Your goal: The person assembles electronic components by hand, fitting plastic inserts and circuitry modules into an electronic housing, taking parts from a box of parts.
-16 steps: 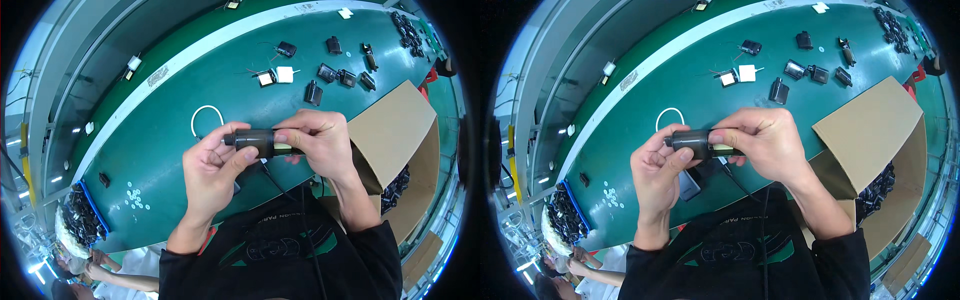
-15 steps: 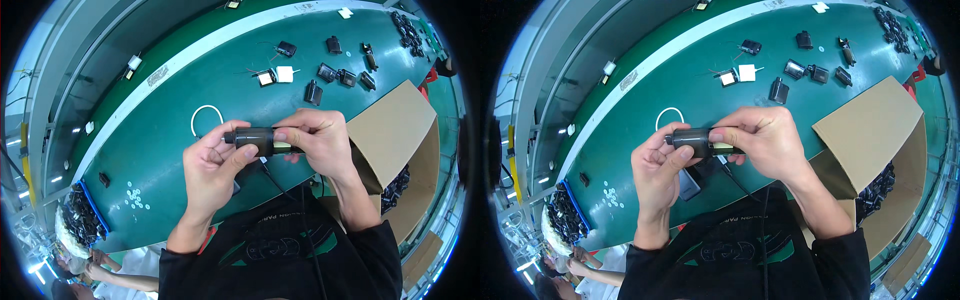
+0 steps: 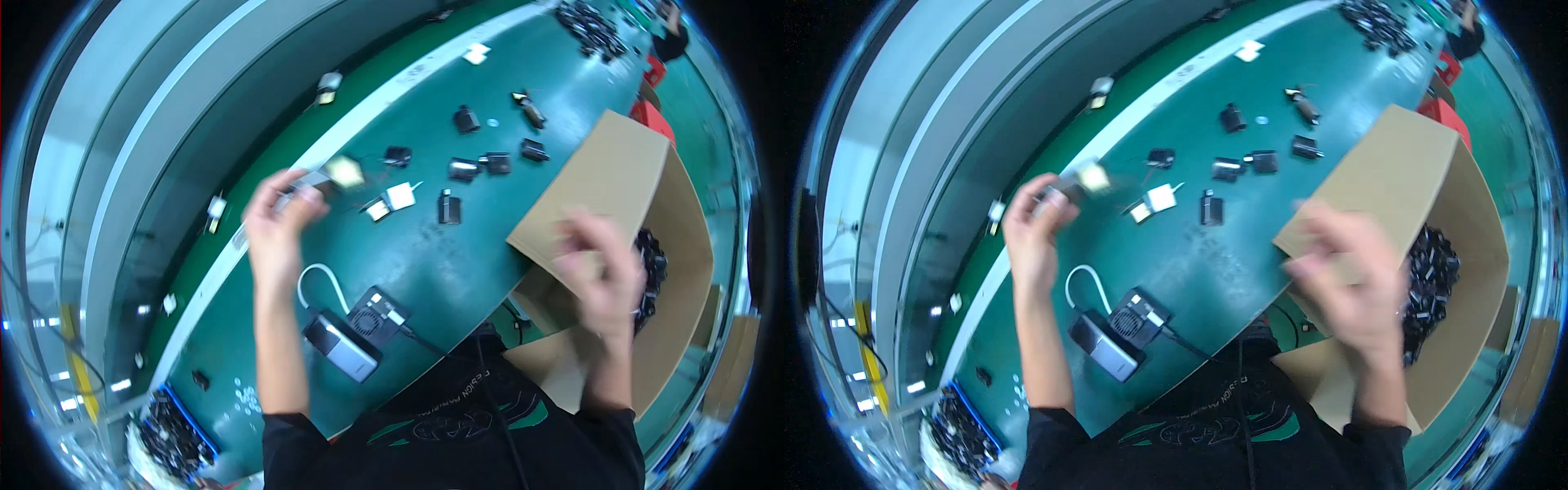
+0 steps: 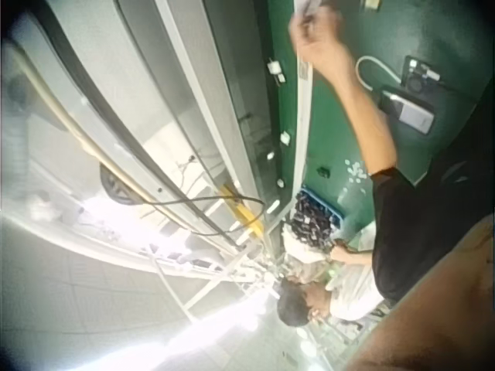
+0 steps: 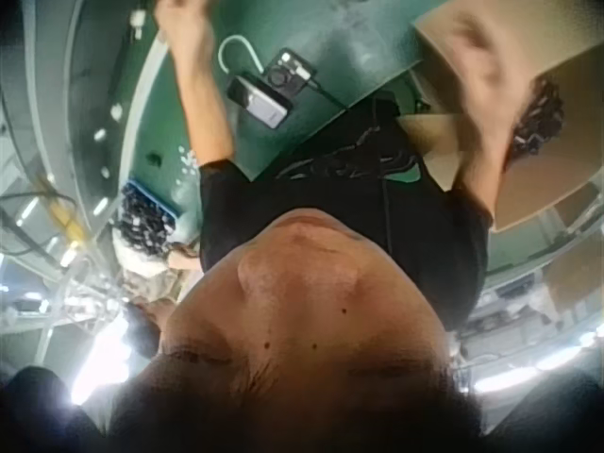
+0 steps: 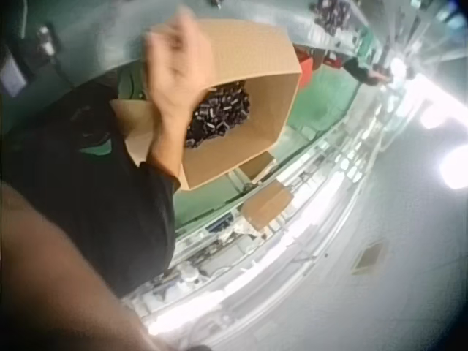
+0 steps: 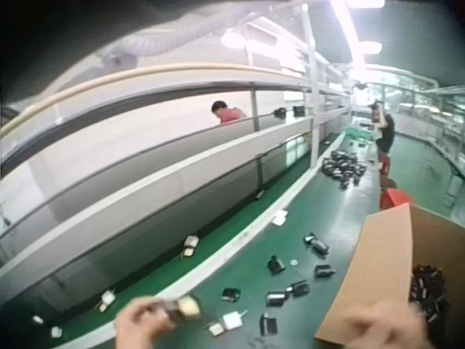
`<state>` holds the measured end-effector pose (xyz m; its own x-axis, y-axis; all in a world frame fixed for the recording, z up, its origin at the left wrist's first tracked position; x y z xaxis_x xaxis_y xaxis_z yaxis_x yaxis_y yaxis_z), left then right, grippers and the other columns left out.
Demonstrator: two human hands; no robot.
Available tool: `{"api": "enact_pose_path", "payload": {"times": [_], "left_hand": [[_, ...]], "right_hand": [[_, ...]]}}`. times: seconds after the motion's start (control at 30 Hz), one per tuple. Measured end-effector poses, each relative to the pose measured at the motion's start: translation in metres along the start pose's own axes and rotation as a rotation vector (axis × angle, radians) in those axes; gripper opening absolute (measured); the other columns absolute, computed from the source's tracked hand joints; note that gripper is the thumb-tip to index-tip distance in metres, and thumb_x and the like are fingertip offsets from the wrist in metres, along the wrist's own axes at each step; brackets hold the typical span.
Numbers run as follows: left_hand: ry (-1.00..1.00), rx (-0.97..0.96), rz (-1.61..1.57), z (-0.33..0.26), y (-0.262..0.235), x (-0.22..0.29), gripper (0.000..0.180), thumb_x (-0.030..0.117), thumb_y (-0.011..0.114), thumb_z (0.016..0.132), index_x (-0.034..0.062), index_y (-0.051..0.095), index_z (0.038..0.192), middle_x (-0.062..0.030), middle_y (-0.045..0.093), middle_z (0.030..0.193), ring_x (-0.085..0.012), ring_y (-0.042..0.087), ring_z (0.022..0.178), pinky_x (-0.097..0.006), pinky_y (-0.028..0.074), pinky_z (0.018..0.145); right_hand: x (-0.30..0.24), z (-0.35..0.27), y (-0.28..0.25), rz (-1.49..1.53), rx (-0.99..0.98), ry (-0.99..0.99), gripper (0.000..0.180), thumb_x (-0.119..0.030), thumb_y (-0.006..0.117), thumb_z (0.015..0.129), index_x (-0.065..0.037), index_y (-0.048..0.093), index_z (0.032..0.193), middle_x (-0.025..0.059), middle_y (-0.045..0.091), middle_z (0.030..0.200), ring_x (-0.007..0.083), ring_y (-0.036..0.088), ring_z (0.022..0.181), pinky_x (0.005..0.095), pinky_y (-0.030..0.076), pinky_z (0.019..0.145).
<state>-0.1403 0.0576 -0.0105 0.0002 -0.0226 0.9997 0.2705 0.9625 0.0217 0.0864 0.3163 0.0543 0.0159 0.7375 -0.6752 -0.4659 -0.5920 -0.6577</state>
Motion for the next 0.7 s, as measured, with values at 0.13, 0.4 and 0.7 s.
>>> {"api": "enact_pose_path", "payload": {"times": [0.13,0.4,0.7], "left_hand": [[-0.035,0.162,0.171,0.142,-0.07,-0.066,0.031,0.019,0.066,0.086,-0.0042,0.063,0.107,-0.0072,0.065,0.092,-0.0125,0.06,0.075,-0.024,0.048,0.068],[-0.318,0.177,0.772,0.245,-0.097,-0.12,0.034,0.027,0.064,0.084,-0.0033,0.065,0.101,-0.0094,0.064,0.094,-0.0187,0.057,0.084,-0.03,0.043,0.072],[0.241,0.031,1.346,0.289,0.031,-0.095,0.054,0.041,0.046,0.087,-0.001,0.058,0.117,-0.0229,0.055,0.121,-0.0371,0.05,0.117,-0.04,0.037,0.1]], "right_hand": [[0.114,-0.066,-0.122,0.026,0.66,0.462,0.025,-0.013,0.054,0.092,0.001,0.061,0.111,0.004,0.061,0.083,0.0062,0.05,0.066,0.0195,0.043,0.061],[0.297,-0.18,-0.143,-0.747,-0.28,0.918,0.037,-0.016,0.058,0.081,-0.004,0.055,0.116,0.02,0.054,0.115,0.0355,0.055,0.106,0.0424,0.046,0.089],[0.379,-0.198,-0.098,-0.504,-0.259,0.802,0.049,-0.01,0.065,0.071,0.0,0.053,0.118,0.0259,0.044,0.13,0.0372,0.037,0.127,0.0386,0.029,0.108]]}}
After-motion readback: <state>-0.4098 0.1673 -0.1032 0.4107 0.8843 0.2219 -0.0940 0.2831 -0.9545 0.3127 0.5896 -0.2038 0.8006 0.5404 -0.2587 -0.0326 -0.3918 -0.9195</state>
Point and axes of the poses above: each hand's wrist, its own z-axis towards the middle knuckle, its own y-axis out of the palm, x = y × z, the point moved 2 cm from there along z, towards the middle knuckle
